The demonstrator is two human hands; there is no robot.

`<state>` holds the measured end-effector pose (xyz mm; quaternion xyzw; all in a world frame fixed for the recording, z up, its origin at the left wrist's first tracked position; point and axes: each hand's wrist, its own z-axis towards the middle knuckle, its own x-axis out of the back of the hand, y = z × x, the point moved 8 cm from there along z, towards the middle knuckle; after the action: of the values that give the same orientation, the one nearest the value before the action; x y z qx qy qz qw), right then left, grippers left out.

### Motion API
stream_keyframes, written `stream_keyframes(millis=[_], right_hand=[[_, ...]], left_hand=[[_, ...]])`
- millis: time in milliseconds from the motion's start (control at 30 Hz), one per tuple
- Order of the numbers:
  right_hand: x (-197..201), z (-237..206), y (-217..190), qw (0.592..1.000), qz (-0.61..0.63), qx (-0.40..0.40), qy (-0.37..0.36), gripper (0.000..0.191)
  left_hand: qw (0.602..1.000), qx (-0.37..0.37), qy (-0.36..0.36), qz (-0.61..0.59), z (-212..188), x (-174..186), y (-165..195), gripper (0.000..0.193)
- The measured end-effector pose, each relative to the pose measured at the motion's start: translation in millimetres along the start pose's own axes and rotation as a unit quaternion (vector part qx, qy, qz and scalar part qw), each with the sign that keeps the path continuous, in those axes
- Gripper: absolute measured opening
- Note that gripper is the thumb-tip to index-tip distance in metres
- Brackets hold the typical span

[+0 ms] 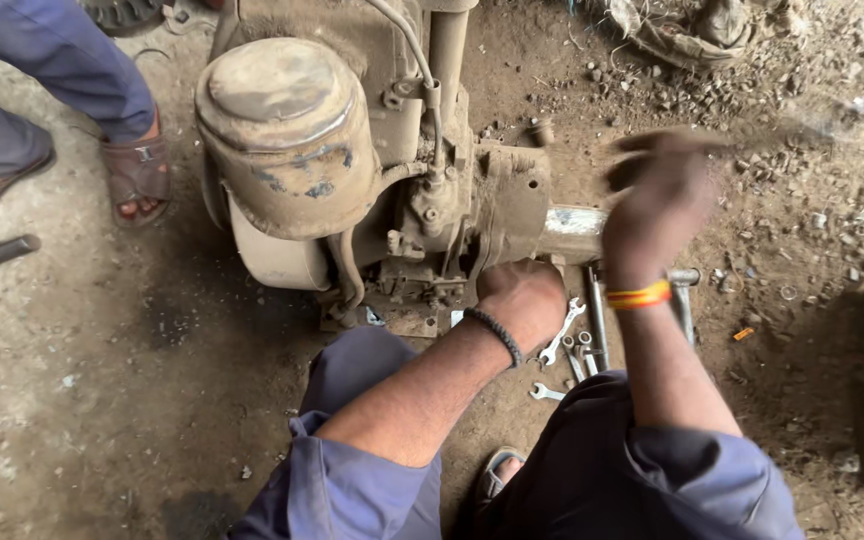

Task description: The person sits on the ground beside a dusty tractor engine assembly and works on it with wrenches, loosening and tightening bolts and fitting a small part by hand. They use a hammer on the assembly, then hold a small card against a component while continuing to work on the engine.

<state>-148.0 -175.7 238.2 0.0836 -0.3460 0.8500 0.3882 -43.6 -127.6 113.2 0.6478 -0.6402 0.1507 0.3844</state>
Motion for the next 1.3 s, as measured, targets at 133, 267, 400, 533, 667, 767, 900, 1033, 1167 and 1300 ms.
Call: stream_keyframes(millis=[133,267,400,533,667,767,900,1033,1167,1300], right_hand=[[-82,-44,14,0.878,-0.212,0.033,-0.428,0.025],[-35,-19,21,0.988,-0.024,-0.114,-0.1,0.022],[-74,-53,35,0.776,-0.376,-0.064,-0.503,0.027],[-34,-21,23,0.965,-0.168,-0.076,-0.189,0.016],[-70,-57,49,0.834,-0.313,-0.015,-0.453,0.019],[-67,-59,74,0.854,-0.226,-0.156,-0.442,0.024],[-55,-36,69,0.935,-0.114,-0.119,-0.314,0.023],[-40,-32,92,0.922,-0.02,-0.292,-0.254,0.018],[-32,-28,107,0.872,0.21,-0.431,-0.1,0.019],[-52,-47,121,0.738,0.339,-0.584,-0.017,0.024]], left_hand=[[0.995,-0.039,-0.038,0.088,-9,-4,2,0.027],[0.996,-0.083,-0.002,0.039,-17,5,4,0.029],[0.997,-0.058,-0.026,0.046,-17,1,-2,0.029],[0.997,-0.059,-0.034,0.043,-18,0,-6,0.03],[0.999,-0.027,0.022,-0.023,-18,15,-12,0.03],[0.998,-0.017,-0.052,0.039,-15,9,-12,0.028],[1.0,-0.011,-0.026,0.004,-12,12,-14,0.026],[0.997,-0.01,-0.068,0.029,-11,5,-10,0.03],[0.995,-0.051,-0.067,0.047,-16,4,1,0.035],[0.995,-0.061,-0.065,0.038,-22,1,7,0.037]])
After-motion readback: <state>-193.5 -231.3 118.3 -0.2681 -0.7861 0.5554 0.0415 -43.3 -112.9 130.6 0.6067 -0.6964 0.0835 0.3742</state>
